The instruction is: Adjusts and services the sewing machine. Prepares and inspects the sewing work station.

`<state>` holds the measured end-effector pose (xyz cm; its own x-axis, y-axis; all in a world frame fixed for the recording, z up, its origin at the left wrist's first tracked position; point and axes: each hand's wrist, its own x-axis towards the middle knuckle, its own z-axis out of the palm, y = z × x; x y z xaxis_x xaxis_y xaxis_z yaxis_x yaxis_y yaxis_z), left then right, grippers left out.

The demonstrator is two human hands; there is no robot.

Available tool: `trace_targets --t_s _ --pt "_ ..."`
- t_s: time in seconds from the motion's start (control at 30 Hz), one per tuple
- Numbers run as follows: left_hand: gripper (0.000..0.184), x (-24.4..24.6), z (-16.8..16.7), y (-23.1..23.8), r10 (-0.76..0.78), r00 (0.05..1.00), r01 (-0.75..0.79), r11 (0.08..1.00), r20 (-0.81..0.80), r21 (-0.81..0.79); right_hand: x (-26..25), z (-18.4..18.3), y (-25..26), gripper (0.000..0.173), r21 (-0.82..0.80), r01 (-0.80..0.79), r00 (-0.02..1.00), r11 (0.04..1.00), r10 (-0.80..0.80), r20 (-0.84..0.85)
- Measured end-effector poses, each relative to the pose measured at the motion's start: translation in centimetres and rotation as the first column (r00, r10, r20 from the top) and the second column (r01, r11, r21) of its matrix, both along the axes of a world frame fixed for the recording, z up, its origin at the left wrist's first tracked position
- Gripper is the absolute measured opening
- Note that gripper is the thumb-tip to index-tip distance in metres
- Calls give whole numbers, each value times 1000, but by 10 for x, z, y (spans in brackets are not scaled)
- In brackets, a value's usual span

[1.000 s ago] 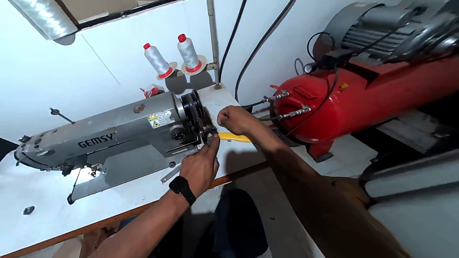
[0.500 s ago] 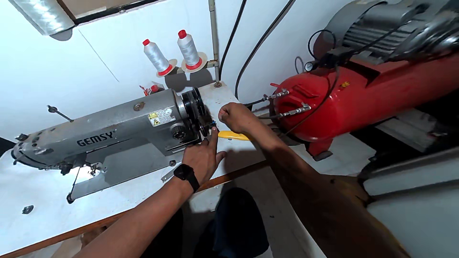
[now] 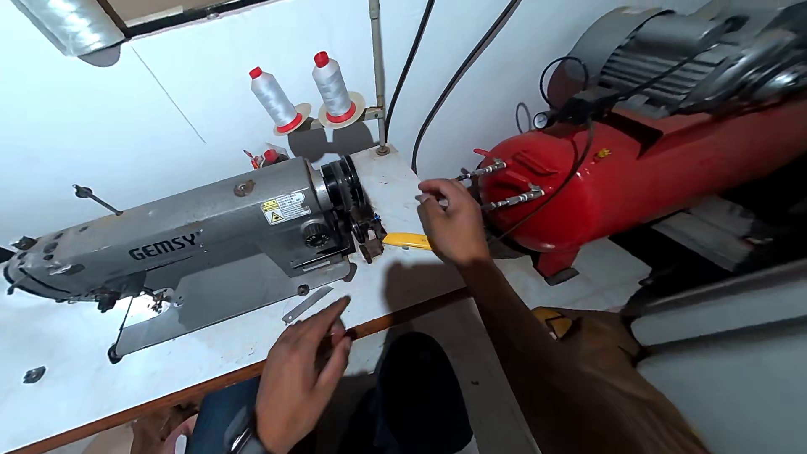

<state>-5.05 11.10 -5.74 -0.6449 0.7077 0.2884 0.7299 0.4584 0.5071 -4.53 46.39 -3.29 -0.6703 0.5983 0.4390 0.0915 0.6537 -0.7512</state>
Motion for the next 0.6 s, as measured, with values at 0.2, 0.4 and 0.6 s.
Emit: trace_targets --t_s 0.2,0.4,0.6 --pt "32 -11 -16 -51 4 999 -12 989 52 145 -7 13 -6 34 33 -255 933 966 237 273" --pt "27 -24 -23 -46 -34 995 13 973 90 229 -37 14 7 33 -28 -549 707 836 482 518" --pt "22 -35 -37 -40 14 998 -32 947 58 320 -55 28 25 23 -48 -480 728 876 429 535"
